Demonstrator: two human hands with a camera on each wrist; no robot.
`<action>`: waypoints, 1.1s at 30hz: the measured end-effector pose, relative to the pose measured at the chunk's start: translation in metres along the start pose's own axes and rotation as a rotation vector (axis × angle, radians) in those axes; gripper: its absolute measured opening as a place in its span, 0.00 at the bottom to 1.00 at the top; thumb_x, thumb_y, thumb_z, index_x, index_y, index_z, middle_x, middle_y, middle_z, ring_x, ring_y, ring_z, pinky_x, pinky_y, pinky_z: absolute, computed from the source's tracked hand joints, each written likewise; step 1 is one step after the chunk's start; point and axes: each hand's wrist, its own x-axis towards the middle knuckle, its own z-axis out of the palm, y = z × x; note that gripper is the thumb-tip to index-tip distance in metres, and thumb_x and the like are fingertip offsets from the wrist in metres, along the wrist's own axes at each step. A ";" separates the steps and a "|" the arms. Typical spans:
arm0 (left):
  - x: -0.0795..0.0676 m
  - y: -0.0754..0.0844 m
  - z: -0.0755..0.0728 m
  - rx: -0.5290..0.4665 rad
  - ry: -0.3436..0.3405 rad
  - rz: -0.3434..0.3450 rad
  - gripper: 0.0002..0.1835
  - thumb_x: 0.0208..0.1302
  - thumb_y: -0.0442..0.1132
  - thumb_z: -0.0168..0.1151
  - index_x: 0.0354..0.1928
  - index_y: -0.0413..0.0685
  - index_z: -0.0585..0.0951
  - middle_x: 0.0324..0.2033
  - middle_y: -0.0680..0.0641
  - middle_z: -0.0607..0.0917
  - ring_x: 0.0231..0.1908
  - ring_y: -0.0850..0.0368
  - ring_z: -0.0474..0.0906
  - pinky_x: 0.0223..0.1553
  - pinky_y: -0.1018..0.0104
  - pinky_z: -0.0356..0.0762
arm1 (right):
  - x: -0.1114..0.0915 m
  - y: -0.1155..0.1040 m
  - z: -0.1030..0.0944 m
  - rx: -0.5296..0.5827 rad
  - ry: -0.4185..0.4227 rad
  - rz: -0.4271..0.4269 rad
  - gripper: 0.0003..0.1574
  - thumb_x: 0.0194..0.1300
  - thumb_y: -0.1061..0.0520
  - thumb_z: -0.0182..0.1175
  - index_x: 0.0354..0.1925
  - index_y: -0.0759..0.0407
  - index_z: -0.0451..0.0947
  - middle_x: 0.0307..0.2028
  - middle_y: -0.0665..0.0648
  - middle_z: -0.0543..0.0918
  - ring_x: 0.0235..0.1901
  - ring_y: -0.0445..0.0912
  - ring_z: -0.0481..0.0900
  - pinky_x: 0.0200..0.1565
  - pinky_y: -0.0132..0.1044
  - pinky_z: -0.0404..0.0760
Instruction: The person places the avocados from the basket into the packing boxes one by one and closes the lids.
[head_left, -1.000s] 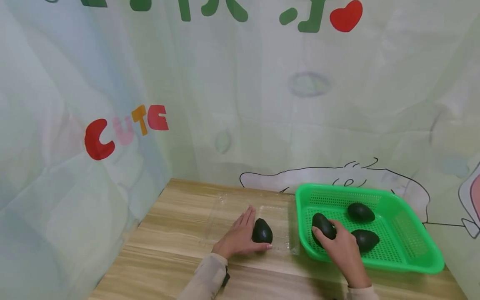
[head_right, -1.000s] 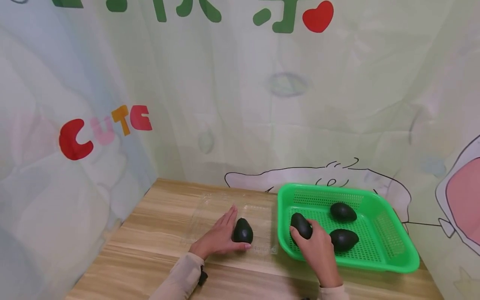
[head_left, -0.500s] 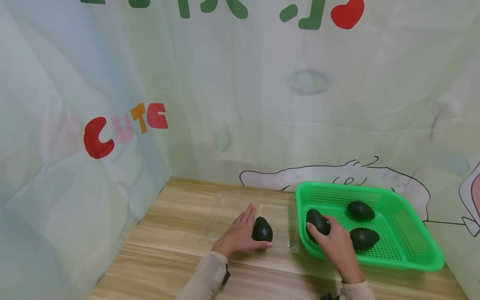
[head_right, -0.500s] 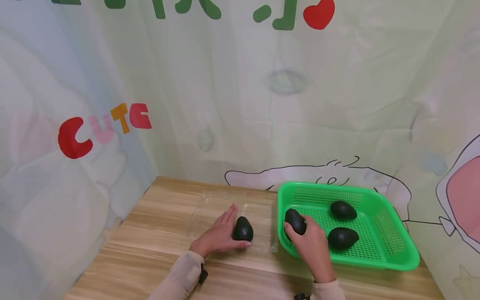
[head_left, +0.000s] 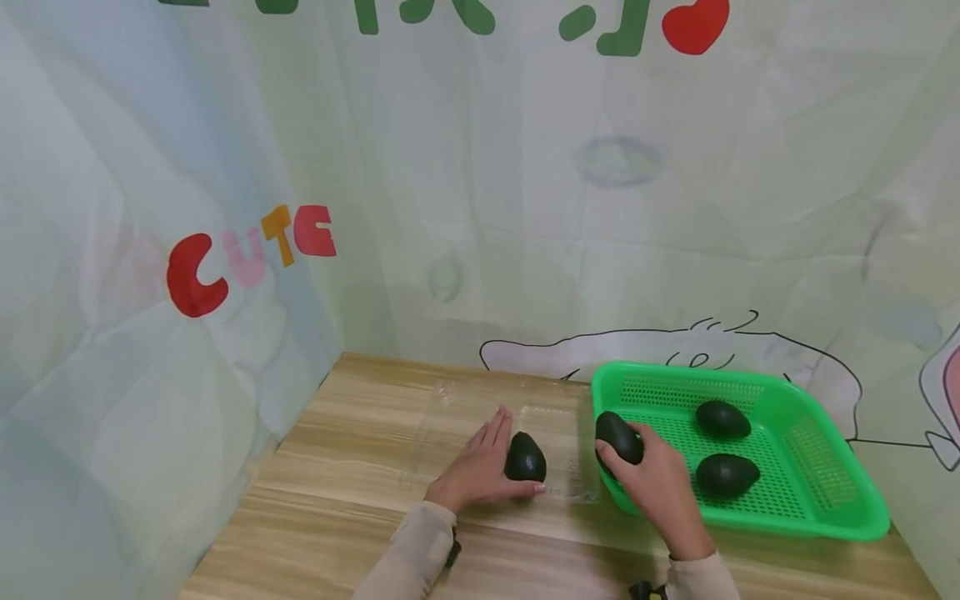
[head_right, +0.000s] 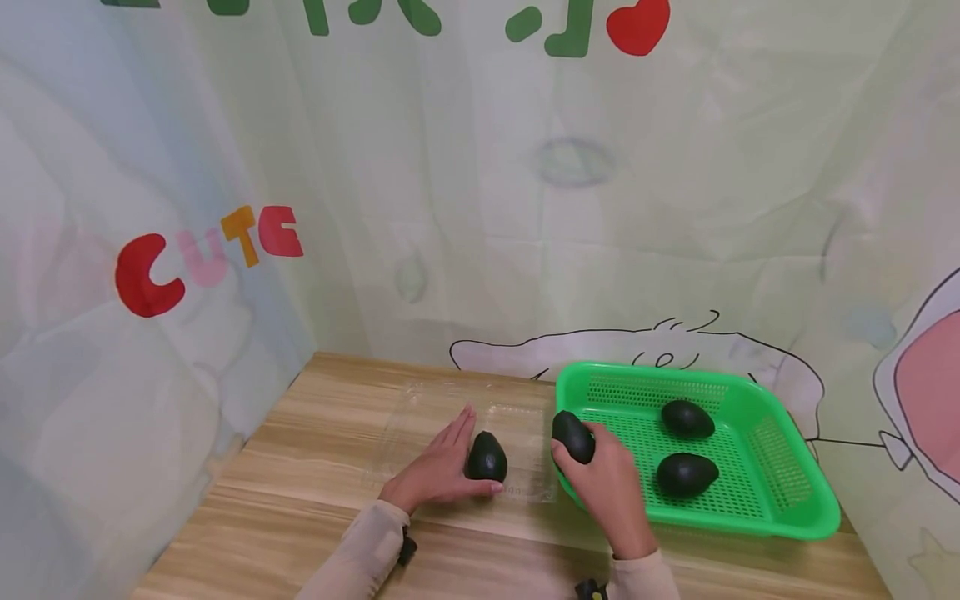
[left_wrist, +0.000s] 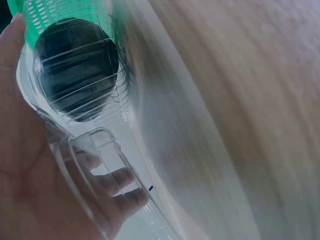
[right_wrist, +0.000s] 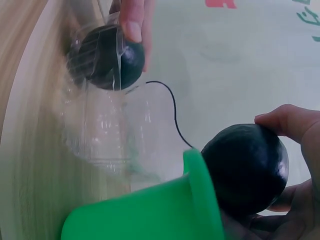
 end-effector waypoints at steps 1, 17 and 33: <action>0.000 0.000 0.000 0.000 -0.001 0.000 0.70 0.52 0.81 0.58 0.81 0.39 0.44 0.81 0.39 0.43 0.80 0.45 0.42 0.78 0.49 0.48 | 0.000 -0.002 0.001 -0.001 0.004 -0.006 0.46 0.65 0.32 0.64 0.64 0.65 0.74 0.49 0.67 0.85 0.39 0.54 0.84 0.31 0.41 0.81; 0.001 0.000 -0.002 -0.003 0.000 0.005 0.69 0.53 0.80 0.59 0.81 0.39 0.44 0.81 0.39 0.44 0.80 0.45 0.43 0.78 0.48 0.49 | -0.009 -0.032 0.033 -0.095 0.088 -0.203 0.38 0.60 0.41 0.72 0.57 0.66 0.79 0.47 0.64 0.80 0.35 0.51 0.78 0.32 0.42 0.79; 0.002 -0.002 0.001 0.007 0.004 0.009 0.67 0.55 0.75 0.63 0.80 0.36 0.46 0.81 0.38 0.45 0.80 0.45 0.44 0.77 0.48 0.52 | -0.016 -0.027 0.087 -0.346 0.180 -0.412 0.40 0.59 0.46 0.75 0.61 0.68 0.76 0.46 0.67 0.81 0.40 0.58 0.83 0.38 0.52 0.86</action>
